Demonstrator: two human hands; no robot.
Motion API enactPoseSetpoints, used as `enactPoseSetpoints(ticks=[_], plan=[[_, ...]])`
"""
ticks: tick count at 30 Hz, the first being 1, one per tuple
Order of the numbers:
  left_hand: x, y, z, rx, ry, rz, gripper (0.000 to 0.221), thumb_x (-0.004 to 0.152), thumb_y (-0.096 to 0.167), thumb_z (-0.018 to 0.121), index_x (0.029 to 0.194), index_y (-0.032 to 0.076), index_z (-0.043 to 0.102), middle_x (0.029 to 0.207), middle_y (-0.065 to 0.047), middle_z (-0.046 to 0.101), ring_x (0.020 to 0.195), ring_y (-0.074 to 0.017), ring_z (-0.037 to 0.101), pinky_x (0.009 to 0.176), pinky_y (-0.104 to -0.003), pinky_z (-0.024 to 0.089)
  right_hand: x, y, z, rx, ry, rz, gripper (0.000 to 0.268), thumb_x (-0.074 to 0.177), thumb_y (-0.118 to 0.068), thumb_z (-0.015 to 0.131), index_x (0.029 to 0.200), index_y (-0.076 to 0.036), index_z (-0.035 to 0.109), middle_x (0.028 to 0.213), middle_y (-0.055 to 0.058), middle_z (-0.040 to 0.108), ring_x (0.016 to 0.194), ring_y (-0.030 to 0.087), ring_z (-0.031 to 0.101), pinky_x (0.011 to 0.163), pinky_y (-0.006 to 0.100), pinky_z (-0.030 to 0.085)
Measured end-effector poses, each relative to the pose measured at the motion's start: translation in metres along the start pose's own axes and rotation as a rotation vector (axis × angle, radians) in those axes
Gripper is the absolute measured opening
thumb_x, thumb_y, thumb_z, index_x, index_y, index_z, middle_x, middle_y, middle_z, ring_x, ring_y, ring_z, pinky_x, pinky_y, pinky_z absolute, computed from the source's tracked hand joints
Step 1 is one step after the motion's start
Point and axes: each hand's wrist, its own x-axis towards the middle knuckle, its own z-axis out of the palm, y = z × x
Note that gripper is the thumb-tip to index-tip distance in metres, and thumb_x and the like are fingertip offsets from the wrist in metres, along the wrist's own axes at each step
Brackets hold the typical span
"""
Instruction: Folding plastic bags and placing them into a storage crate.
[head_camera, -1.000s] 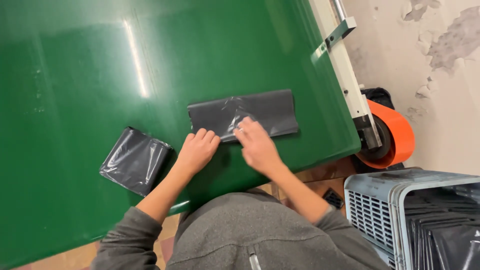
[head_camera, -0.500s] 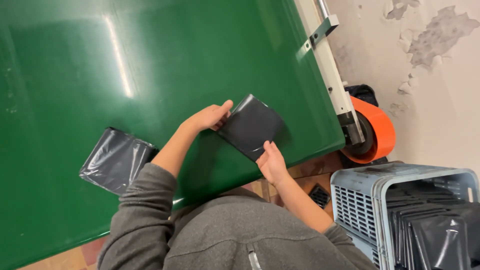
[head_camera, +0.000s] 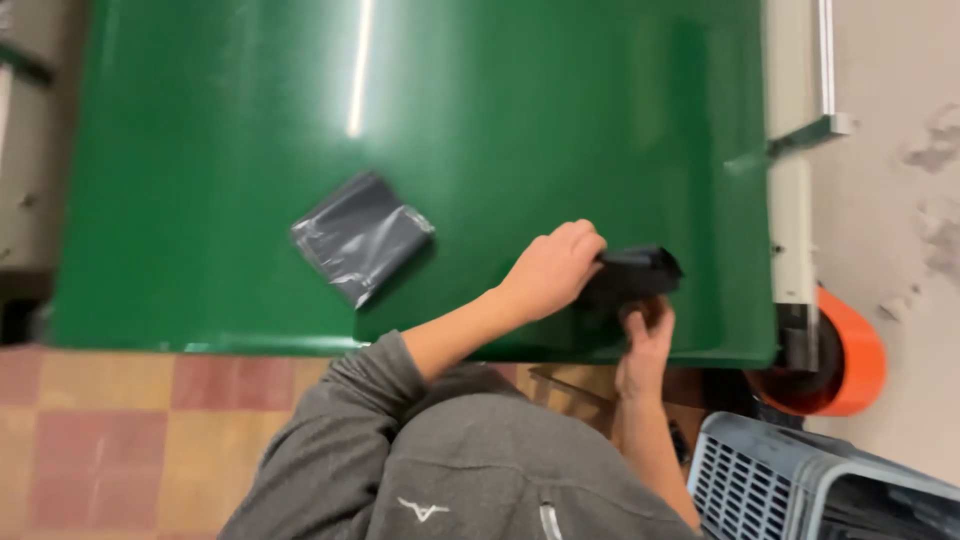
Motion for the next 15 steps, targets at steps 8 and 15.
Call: enactPoseSetpoints(ticks=[8, 15], plan=[[-0.102, -0.066, -0.18, -0.073, 0.274, -0.117, 0.022, 0.089, 0.012, 0.067, 0.108, 0.004, 0.059, 0.107, -0.015, 0.059, 0.103, -0.0369, 0.06, 0.088, -0.047, 0.052, -0.048, 0.024, 0.188, -0.13, -0.388, -0.094, 0.041, 0.089, 0.002, 0.071, 0.128, -0.003, 0.059, 0.125, 0.006, 0.068, 0.112, 0.016, 0.065, 0.104, 0.032, 0.051], [-0.144, -0.214, -0.174, 0.299, 0.25, -0.331, 0.03, 0.099, 0.03, 0.067, 0.114, 0.007, 0.056, 0.107, -0.011, 0.058, 0.101, -0.0337, 0.058, 0.077, -0.044, 0.053, -0.072, 0.081, 0.297, -0.243, -0.506, 0.064, 0.035, 0.093, -0.007, 0.072, 0.125, -0.003, 0.059, 0.107, 0.006, 0.072, 0.087, 0.013, 0.069, 0.07, 0.028, 0.058]])
